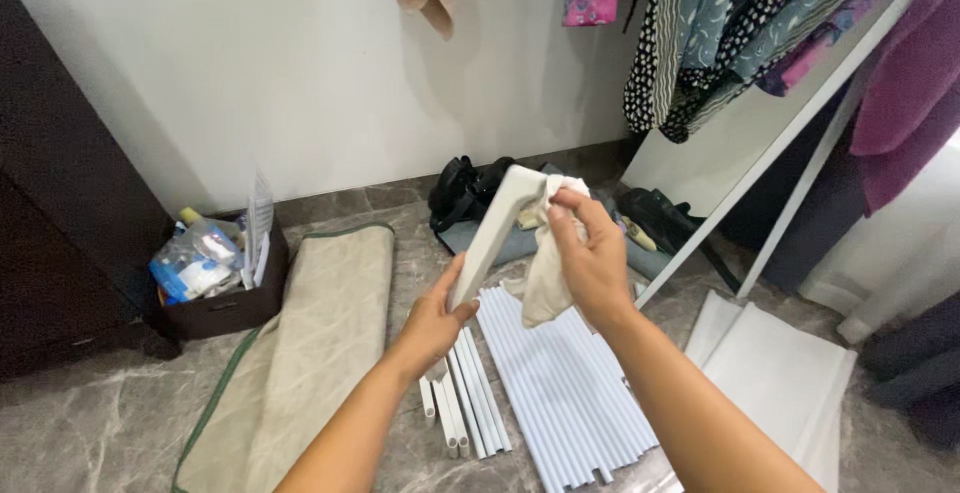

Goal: The person assembles a white plastic furniture frame by connecting rods and panels. They insert rods into slots, attach a mesh panel, and secure the structure with additional components.

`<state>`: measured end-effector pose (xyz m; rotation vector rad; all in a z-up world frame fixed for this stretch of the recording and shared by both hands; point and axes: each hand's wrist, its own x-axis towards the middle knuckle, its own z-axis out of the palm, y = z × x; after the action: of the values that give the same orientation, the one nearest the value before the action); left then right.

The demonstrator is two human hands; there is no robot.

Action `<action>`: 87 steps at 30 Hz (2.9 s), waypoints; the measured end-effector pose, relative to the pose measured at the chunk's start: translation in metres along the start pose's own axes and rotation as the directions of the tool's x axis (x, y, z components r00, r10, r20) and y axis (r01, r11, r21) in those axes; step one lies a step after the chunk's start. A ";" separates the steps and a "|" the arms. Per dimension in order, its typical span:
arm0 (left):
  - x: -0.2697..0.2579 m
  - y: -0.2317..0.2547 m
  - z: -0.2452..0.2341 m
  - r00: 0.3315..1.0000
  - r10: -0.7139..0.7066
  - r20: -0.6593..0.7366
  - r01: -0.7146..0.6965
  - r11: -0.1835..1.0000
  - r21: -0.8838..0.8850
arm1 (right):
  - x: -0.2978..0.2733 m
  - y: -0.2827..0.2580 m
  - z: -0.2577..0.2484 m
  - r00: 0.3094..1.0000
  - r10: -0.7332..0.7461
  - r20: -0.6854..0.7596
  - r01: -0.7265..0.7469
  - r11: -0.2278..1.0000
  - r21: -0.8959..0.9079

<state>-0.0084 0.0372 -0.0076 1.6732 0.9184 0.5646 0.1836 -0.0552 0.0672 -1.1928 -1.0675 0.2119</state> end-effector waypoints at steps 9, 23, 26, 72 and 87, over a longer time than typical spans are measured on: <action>-0.013 -0.005 0.010 0.977 0.214 -0.010 -0.206 0.953 0.222 | 0.009 0.004 0.001 0.851 0.525 0.015 -0.513 0.823 0.243; 0.037 -0.075 -0.004 0.964 -0.257 -0.074 0.215 0.910 -0.354 | -0.044 0.059 0.035 0.678 0.704 0.211 -0.537 0.670 -0.513; 0.044 -0.116 0.000 0.917 -0.392 -0.066 0.306 0.802 -0.514 | -0.098 0.069 0.067 0.622 0.655 0.429 -0.213 0.669 -0.712; 0.030 -0.395 0.041 0.667 -0.661 -0.344 0.644 0.743 -0.179 | -0.228 0.299 0.211 0.335 0.932 0.134 -0.108 0.180 -0.978; 0.128 -0.189 -0.019 0.937 -0.290 -0.195 0.064 0.690 -0.721 | -0.126 0.102 0.127 0.606 0.644 0.468 0.175 0.466 -0.867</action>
<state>-0.0020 0.1716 -0.1926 0.7910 0.9030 0.9147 0.0589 -0.0115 -0.0907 -2.3737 -1.8609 0.5073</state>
